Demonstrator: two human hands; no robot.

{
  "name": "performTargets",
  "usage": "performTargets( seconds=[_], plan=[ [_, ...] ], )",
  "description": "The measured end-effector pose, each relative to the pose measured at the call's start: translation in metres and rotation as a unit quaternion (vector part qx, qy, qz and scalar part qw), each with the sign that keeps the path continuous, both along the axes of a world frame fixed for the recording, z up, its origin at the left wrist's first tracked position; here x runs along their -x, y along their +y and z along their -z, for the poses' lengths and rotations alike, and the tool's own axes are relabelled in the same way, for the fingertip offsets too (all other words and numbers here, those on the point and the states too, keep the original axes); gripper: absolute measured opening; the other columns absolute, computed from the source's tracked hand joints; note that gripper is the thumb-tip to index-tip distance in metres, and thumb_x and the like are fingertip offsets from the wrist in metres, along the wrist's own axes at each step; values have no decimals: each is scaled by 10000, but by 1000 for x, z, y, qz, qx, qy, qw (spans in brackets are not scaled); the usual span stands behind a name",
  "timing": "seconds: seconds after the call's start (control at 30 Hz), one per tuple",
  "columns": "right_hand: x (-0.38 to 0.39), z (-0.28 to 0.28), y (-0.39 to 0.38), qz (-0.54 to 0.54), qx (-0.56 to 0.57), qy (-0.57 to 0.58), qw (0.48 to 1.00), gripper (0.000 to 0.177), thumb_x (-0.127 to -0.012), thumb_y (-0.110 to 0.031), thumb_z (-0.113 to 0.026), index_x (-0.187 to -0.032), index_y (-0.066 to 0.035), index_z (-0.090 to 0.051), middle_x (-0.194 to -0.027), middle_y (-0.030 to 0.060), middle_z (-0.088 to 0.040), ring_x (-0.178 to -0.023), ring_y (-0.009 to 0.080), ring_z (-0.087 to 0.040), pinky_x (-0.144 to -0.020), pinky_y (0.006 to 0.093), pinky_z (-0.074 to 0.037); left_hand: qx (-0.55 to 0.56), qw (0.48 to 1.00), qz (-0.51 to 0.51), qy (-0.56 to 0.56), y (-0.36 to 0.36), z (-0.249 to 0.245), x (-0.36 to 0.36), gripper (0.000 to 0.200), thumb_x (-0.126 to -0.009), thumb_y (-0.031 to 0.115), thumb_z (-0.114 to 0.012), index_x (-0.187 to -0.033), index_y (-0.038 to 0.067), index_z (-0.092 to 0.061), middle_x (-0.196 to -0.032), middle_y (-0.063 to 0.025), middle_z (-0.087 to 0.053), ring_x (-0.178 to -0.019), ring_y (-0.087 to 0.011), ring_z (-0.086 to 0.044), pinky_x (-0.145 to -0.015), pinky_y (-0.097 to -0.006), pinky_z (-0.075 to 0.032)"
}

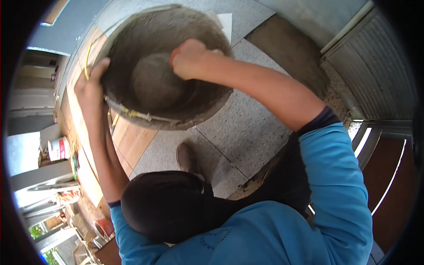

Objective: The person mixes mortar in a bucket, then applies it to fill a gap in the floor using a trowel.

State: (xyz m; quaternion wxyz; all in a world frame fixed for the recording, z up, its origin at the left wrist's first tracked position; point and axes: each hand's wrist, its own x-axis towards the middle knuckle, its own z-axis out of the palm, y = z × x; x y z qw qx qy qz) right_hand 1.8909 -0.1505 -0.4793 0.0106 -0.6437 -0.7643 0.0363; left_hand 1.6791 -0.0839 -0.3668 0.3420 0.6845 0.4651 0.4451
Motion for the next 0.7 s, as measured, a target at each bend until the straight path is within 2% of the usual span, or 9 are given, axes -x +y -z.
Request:
performTargets(
  seconds=[0.07,0.17,0.3,0.37,0.47,0.5,0.53,0.6,0.7],
  plan=[
    [22,8,33,-46,79,-54,994,341,-852,-189,-665,-1184,-144,-731,-1180,51,-727,-964,319,-721,-625,539,-566,29,998,3,-59,1,-2,17,254,-813,109,-782,-691,93,-559,-685,32,-533,-608,-77,-470,-579,-234,-382],
    [52,-14,28,-39,129,-96,986,263,-810,-151,-643,-1046,-182,-757,-1071,42,-739,-1026,270,-704,-801,468,-560,32,995,-30,-88,0,-4,50,239,-820,85,-768,-695,76,-565,-713,-13,-589,-632,-107,-538,-615,-250,-453],
    [76,24,36,-133,-229,-19,964,157,-784,-141,-638,-921,-158,-713,-875,54,-667,-897,269,-640,-780,491,-530,64,988,-74,-123,11,2,116,249,-823,60,-756,-672,72,-558,-715,-39,-601,-634,-140,-567,-637,-285,-493],
    [78,-15,17,-85,-283,172,940,127,-818,-147,-618,-920,-124,-689,-847,84,-637,-865,273,-614,-787,472,-523,76,982,-94,-142,28,18,173,264,-831,48,-741,-648,78,-554,-726,-67,-618,-644,-169,-586,-653,-315,-517],
    [38,-27,-23,-56,-322,166,930,165,-889,-170,-593,-966,-49,-673,-923,130,-642,-893,304,-614,-795,436,-529,94,971,-134,-176,36,41,248,223,-847,51,-722,-675,60,-581,-803,-122,-674,-707,-196,-639,-714,-338,-551],
    [18,-20,-31,-37,-323,195,925,193,-906,-175,-592,-1004,-31,-678,-968,139,-656,-915,310,-624,-800,425,-534,115,966,-132,-193,34,46,272,82,-861,42,-700,-831,-18,-653,-961,-185,-707,-836,-241,-686,-819,-360,-566],
    [-4,1,-35,15,-302,276,912,240,-911,-163,-611,-1101,-32,-679,-1057,142,-668,-969,334,-642,-821,418,-541,92,966,-135,-199,35,56,296,224,-883,51,-677,-1042,-103,-654,-1087,-221,-692,-947,-280,-691,-900,-376,-552],
    [-49,45,-48,63,-277,231,930,265,-899,-146,-630,-1144,-58,-680,-1070,133,-667,-970,335,-659,-827,412,-547,93,963,-164,-190,20,65,329,321,-900,68,-665,-1145,-136,-624,-1122,-219,-681,-981,-294,-682,-917,-377,-544],
    [-100,102,-78,111,-246,199,942,234,-885,-152,-608,-1094,-73,-675,-1038,135,-657,-959,358,-655,-802,458,-544,116,950,-230,-178,17,100,416,310,-918,83,-654,-1137,-134,-632,-1115,-210,-687,-968,-287,-686,-913,-377,-548]
  ],
)
